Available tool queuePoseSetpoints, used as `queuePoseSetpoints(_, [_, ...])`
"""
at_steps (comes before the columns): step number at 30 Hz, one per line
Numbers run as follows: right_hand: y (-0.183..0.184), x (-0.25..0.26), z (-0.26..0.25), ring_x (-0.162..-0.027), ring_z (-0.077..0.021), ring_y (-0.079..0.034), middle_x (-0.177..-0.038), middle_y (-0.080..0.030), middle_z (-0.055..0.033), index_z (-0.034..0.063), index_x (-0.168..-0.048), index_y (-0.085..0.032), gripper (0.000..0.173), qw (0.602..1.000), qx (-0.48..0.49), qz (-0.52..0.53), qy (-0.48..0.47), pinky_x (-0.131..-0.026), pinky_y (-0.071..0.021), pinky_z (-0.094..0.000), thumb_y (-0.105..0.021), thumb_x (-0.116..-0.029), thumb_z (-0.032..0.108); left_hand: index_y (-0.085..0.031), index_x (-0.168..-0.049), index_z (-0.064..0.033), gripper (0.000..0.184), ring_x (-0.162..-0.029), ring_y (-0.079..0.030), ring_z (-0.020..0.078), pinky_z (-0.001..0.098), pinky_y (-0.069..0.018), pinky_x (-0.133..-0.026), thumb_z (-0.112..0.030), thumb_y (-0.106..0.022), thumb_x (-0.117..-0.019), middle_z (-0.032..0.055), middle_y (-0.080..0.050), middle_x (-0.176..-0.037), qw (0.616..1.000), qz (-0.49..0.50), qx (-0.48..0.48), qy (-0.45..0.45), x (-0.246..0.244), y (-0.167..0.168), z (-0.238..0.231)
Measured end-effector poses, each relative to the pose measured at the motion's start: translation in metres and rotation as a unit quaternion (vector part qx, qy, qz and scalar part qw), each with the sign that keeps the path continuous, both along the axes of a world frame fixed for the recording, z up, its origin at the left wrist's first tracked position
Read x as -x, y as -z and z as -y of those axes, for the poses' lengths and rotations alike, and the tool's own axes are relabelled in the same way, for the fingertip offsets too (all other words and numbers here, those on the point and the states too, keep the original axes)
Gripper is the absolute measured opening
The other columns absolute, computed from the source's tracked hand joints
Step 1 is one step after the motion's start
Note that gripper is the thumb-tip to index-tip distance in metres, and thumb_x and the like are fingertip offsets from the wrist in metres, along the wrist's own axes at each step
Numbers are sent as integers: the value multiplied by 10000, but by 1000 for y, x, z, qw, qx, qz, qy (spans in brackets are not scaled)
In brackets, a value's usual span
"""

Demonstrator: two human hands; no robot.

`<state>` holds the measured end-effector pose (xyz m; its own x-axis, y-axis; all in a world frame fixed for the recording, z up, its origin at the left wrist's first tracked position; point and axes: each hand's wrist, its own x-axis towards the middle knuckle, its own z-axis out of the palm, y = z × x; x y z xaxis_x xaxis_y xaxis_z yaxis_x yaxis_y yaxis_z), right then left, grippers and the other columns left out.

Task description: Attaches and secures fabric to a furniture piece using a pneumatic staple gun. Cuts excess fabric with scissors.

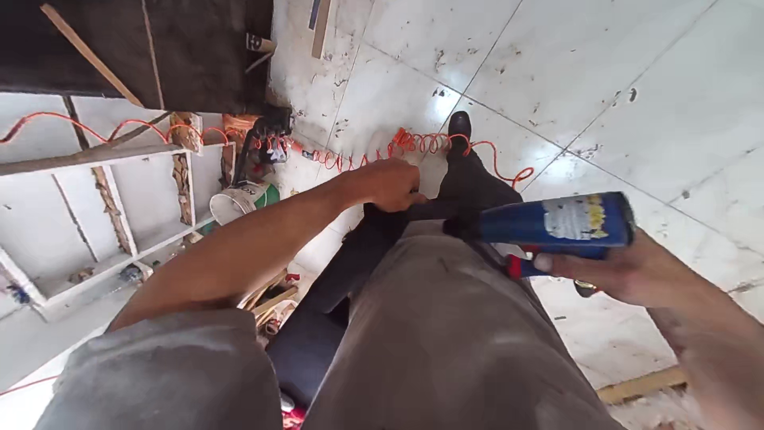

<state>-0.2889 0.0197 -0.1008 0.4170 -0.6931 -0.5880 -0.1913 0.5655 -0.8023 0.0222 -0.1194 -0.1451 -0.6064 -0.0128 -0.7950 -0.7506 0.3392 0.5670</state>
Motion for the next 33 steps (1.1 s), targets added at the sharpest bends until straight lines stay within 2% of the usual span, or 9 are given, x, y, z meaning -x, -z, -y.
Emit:
queuePoseSetpoints(2, [7,-17,26,-738,34,-682,-832,-719,159,285,-973,-722,284,996,-44,6,-76,-655,-600,-201,-799,-768,466,-668,-761,-42,464,-721,-628,286,550,-506,-666,-375,-540,-1058,104,-617,-720,1000,18,-19,-12,-4,8,-1])
queuePoseSetpoints(4, [17,-32,50,-591,-10,-654,-700,-699,104,247,-846,-720,166,986,-87,12,-143,-523,-559,-219,-772,-759,378,-663,-758,-49,444,-725,-626,286,555,-505,-665,-362,-553,-1053,102,-614,-724,998,45,-35,-5,-5,14,-1])
queuePoseSetpoints(7, [39,-44,69,-488,-86,-605,-605,-653,12,164,-802,-712,128,971,-149,73,-174,-451,-508,-238,-754,-810,284,-684,-797,-43,378,-774,-639,303,568,-508,-699,-313,-576,-1038,116,-636,-775,994,88,-65,29,1,17,2])
queuePoseSetpoints(10, [52,-54,75,-475,-83,-583,-596,-639,-4,137,-823,-709,94,959,-190,129,-169,-449,-491,-213,-747,-833,223,-664,-821,-36,329,-779,-637,314,566,-503,-691,-298,-617,-1014,126,-626,-788,987,121,-88,51,9,16,5])
queuePoseSetpoints(13, [60,-63,77,-472,-73,-583,-596,-642,9,137,-838,-722,82,955,-187,143,-182,-444,-490,-204,-745,-833,216,-689,-894,-39,293,-846,-657,329,581,-517,-737,-303,-636,-1008,138,-652,-854,986,121,-99,58,9,19,5])
queuePoseSetpoints(17, [68,-70,77,-495,-98,-614,-612,-662,-14,135,-822,-724,67,947,-196,177,-182,-465,-519,-220,-742,-820,199,-664,-837,-59,231,-837,-655,315,565,-514,-703,-247,-656,-970,122,-645,-844,989,103,-90,63,5,20,4])
queuePoseSetpoints(25, [68,-72,79,-491,-78,-603,-605,-652,-3,127,-824,-713,64,951,-208,145,-178,-461,-504,-198,-751,-805,174,-660,-828,-55,183,-877,-651,335,572,-506,-716,-190,-672,-951,134,-641,-862,989,100,-86,58,14,14,11])
queuePoseSetpoints(28, [65,-77,85,-486,-71,-592,-604,-650,-4,122,-842,-717,23,948,-218,156,-172,-461,-492,-181,-734,-827,122,-671,-875,-50,97,-933,-659,335,561,-519,-768,-128,-716,-912,143,-660,-917,992,70,-80,68,8,18,9])
queuePoseSetpoints(33, [65,-83,89,-485,-84,-593,-609,-651,-23,99,-849,-723,31,945,-217,155,-192,-457,-491,-192,-742,-830,115,-670,-925,-37,112,-974,-663,344,563,-519,-800,-123,-736,-900,156,-670,-966,994,58,-72,54,6,20,9])
